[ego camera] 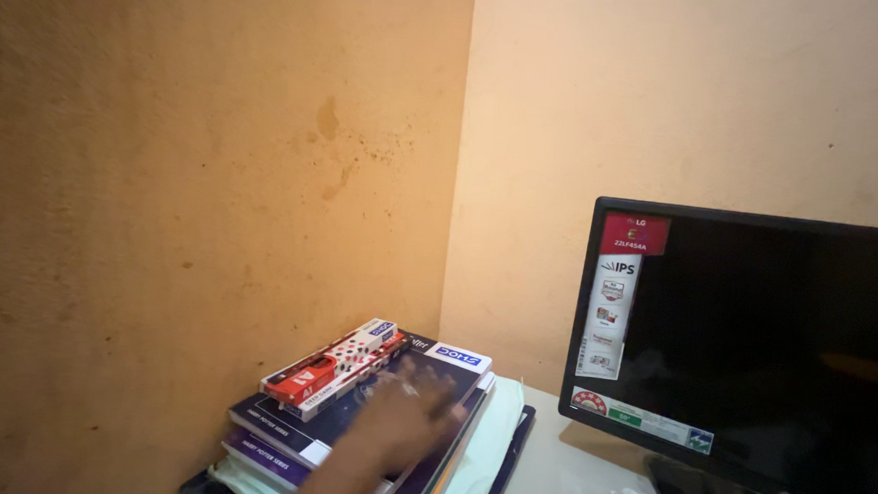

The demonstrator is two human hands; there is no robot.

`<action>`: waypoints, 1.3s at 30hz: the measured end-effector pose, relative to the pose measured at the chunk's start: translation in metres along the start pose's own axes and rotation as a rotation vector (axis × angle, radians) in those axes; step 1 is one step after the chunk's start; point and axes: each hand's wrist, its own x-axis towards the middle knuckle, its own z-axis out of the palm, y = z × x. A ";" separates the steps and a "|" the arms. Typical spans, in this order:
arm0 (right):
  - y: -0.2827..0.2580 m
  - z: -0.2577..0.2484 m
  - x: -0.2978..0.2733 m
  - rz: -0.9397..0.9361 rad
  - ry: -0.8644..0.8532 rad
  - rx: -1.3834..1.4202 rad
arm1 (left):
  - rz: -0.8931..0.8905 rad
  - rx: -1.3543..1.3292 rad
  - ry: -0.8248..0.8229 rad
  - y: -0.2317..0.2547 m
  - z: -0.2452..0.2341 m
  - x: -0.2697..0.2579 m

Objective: The person wipes several items on a desk using a white cloth. They clean multiple long boxes, a clear plastic jar, a teal water bottle, and finally the screen of a computer monitor. The person handles each item individually, wiping it down and placing it back on the desk.

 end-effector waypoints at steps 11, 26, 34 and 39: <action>-0.022 -0.005 -0.067 -0.196 -0.152 -0.393 | -0.056 0.127 -0.157 0.039 0.007 -0.012; -0.124 -0.083 -0.241 -0.153 0.123 -0.193 | 0.288 -0.249 0.019 0.201 0.104 -0.049; -0.131 -0.091 -0.325 0.227 0.054 -0.924 | 0.152 -0.202 0.176 0.230 0.120 -0.063; -0.127 -0.089 -0.373 0.166 0.164 -0.910 | 0.397 -0.349 0.340 0.255 0.122 -0.078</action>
